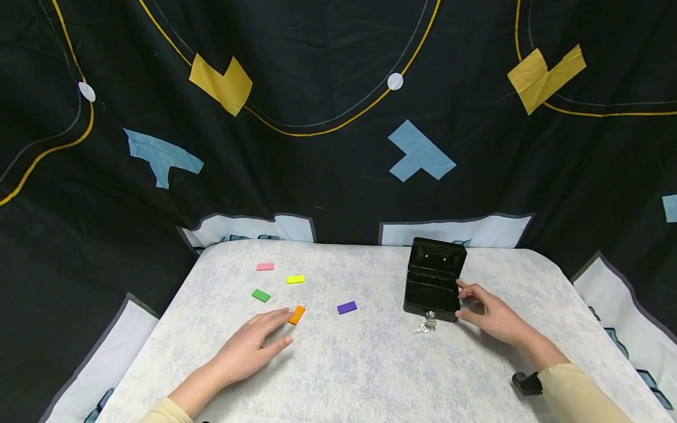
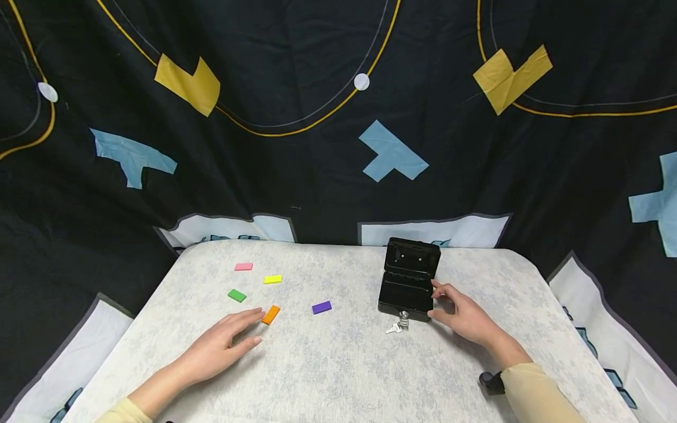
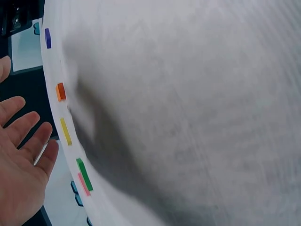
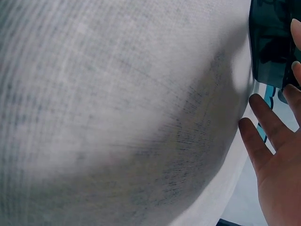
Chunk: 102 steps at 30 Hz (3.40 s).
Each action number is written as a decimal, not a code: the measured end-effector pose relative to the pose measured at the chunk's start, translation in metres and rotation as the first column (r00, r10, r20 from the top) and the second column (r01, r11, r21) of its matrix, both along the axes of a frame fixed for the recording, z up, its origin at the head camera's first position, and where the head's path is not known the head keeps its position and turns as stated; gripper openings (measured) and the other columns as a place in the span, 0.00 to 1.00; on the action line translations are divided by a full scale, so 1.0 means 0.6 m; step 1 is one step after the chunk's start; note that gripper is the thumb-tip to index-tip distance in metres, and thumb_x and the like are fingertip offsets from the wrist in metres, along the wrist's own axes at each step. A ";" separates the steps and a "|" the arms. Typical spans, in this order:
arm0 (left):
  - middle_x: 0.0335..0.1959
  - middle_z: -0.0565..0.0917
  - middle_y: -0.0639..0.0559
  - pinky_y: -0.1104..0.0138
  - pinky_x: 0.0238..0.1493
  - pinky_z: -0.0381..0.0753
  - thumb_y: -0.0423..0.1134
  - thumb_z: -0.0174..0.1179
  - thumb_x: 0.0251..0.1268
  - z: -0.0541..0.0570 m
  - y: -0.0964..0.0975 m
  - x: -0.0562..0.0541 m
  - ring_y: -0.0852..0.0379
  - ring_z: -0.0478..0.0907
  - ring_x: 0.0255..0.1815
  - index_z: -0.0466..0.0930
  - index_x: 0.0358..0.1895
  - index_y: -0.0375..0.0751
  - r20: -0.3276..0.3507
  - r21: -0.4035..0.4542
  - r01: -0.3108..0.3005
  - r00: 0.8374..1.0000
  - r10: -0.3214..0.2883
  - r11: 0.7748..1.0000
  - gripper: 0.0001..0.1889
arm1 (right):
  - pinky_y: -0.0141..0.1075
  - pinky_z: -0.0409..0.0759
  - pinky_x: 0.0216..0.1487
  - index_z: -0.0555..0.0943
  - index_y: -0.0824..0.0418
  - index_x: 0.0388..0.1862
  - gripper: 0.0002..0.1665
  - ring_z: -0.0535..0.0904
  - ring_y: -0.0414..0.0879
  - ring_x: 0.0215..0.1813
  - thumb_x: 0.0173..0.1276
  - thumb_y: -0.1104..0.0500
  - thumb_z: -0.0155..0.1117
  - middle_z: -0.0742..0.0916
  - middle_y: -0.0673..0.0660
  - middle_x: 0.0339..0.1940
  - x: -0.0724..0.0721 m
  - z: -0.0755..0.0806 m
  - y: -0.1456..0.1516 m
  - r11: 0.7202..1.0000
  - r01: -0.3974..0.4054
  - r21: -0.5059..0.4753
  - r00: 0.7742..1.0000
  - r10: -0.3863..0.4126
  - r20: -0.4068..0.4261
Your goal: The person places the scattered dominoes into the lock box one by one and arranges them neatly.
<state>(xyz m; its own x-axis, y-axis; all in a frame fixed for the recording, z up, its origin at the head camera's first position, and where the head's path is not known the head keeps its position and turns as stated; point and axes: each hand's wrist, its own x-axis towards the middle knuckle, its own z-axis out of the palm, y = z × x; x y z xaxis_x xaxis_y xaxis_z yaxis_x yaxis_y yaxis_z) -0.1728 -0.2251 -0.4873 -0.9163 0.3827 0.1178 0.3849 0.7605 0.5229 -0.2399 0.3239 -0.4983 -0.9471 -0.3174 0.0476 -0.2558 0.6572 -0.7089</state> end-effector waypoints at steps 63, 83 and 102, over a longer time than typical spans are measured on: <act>0.47 0.76 0.35 0.43 0.51 0.65 0.57 0.68 0.62 -0.028 -0.052 -0.117 0.34 0.70 0.50 0.74 0.56 0.31 0.042 -0.117 -0.545 0.833 0.552 0.830 0.33 | 0.63 0.66 0.66 0.72 0.57 0.54 0.22 0.69 0.63 0.70 0.72 0.48 0.70 0.62 0.63 0.82 -0.004 0.000 0.003 1.000 0.024 0.002 0.998 -0.025 0.050; 0.46 0.77 0.36 0.43 0.48 0.67 0.54 0.66 0.65 -0.025 -0.059 -0.119 0.34 0.73 0.50 0.75 0.53 0.32 0.051 -0.167 -0.531 0.837 0.545 0.831 0.28 | 0.61 0.68 0.64 0.72 0.56 0.54 0.22 0.71 0.62 0.69 0.72 0.47 0.69 0.62 0.62 0.82 -0.006 -0.002 0.001 1.000 0.016 0.001 0.998 -0.016 0.053; 0.52 0.80 0.41 0.43 0.49 0.69 0.51 0.66 0.66 -0.012 -0.075 -0.131 0.38 0.74 0.51 0.76 0.67 0.38 0.131 -0.154 -0.411 0.893 0.430 0.899 0.30 | 0.63 0.67 0.65 0.72 0.58 0.54 0.21 0.70 0.64 0.69 0.73 0.49 0.68 0.61 0.63 0.82 -0.002 0.000 0.004 1.000 0.004 -0.016 0.998 -0.004 0.056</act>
<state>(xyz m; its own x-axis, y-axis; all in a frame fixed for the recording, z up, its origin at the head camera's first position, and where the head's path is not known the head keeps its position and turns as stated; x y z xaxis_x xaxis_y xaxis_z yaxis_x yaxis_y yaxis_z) -0.2512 -0.2701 -0.4945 -0.9972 -0.0405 -0.0635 -0.0647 0.8930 0.4454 -0.2409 0.3262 -0.4986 -0.9497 -0.3132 -0.0002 -0.2132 0.6469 -0.7322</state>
